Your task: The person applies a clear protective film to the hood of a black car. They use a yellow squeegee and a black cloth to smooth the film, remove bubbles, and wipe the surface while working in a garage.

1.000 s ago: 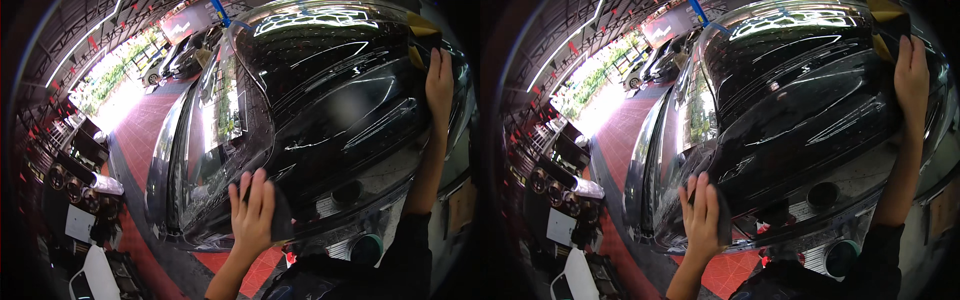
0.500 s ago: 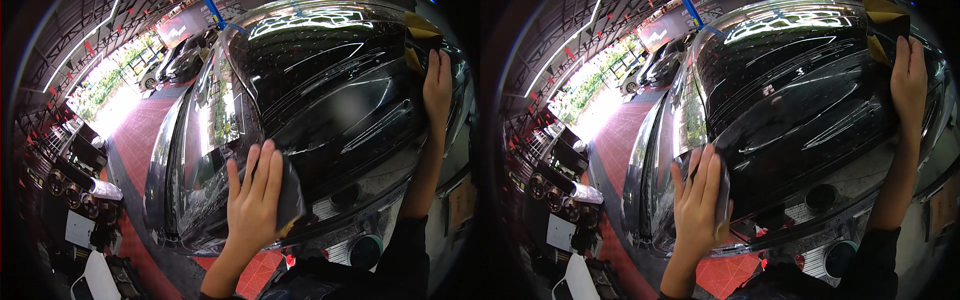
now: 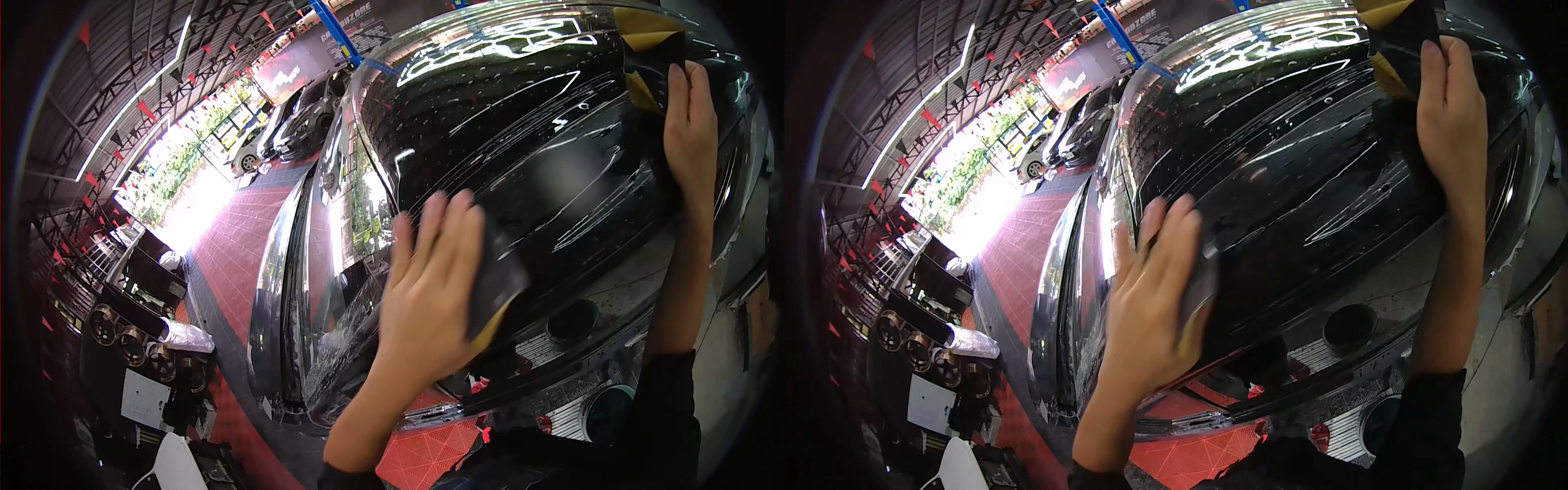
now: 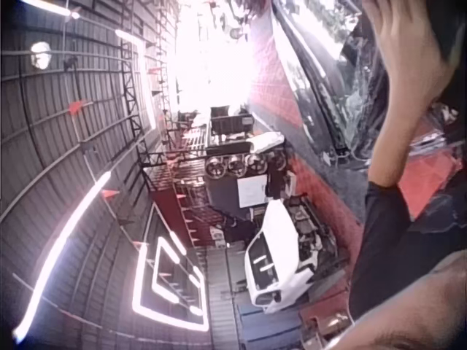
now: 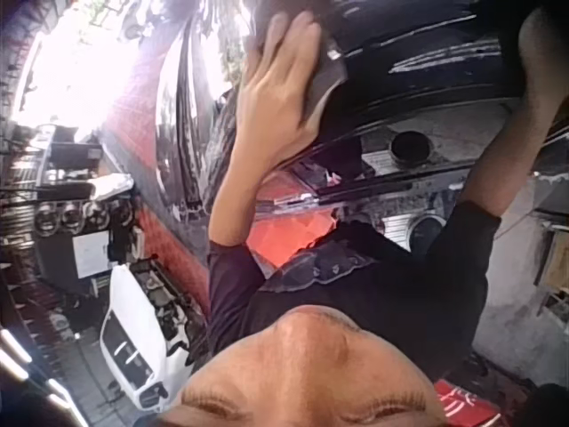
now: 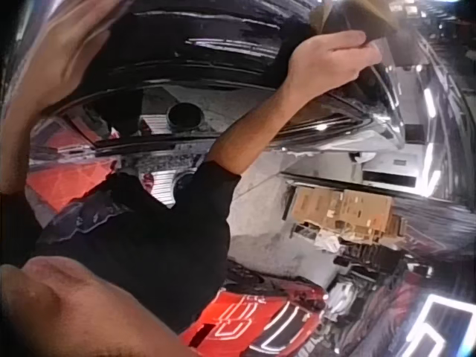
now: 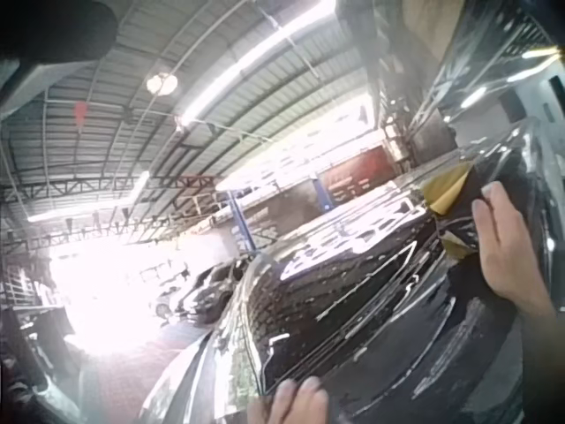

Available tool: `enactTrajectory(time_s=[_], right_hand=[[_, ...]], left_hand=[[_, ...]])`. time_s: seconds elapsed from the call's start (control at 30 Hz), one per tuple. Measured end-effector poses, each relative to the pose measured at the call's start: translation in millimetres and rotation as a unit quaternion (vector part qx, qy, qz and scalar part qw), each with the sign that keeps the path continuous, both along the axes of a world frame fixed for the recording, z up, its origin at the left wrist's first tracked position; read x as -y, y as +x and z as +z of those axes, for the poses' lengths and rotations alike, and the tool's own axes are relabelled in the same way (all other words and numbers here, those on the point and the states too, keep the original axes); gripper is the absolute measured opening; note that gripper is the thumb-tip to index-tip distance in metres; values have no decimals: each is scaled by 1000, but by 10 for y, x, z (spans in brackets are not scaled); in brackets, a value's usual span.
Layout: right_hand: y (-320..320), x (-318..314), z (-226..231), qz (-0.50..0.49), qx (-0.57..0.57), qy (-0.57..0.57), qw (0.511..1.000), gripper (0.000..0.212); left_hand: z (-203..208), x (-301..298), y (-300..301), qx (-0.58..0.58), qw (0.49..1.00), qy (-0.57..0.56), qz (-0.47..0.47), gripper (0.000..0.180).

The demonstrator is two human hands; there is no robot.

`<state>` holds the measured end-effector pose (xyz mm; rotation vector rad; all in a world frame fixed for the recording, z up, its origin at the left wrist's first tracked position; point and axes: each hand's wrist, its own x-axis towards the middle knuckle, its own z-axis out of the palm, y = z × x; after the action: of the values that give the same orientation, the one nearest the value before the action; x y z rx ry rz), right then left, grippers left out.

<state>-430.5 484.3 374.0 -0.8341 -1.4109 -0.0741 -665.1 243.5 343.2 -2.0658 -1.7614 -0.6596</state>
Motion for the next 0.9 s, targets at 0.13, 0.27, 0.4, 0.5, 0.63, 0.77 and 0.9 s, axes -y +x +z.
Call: enactTrajectory(time_s=[0.13, 0.27, 0.4, 0.5, 0.63, 0.77, 0.9], right_hand=[[15, -3, 6, 24, -37, 7, 999, 28], [204, -35, -69, 21, -37, 21, 999, 26], [-14, 41, 10, 45, -38, 31, 998, 23], [-92, 42, 89, 8, -25, 22, 999, 26], [149, -298, 42, -54, -17, -18, 998, 37], [403, -502, 68, -57, 0, -5, 998, 40], [338, -801, 410, -9, 15, -5, 1000, 39]], left_hand=[[343, -382, 326, -96, 995, -1, -38, 67], [106, -6, 179, -18, 999, -24, 19, 71], [-270, 660, 7, -38, 991, -35, 127, 70], [-25, 385, -32, -40, 996, -23, 77, 76], [114, -87, 130, -10, 999, 31, 5, 80], [-264, 284, 104, 86, 994, 52, 43, 82], [-264, 613, 137, 76, 985, 50, 149, 80]])
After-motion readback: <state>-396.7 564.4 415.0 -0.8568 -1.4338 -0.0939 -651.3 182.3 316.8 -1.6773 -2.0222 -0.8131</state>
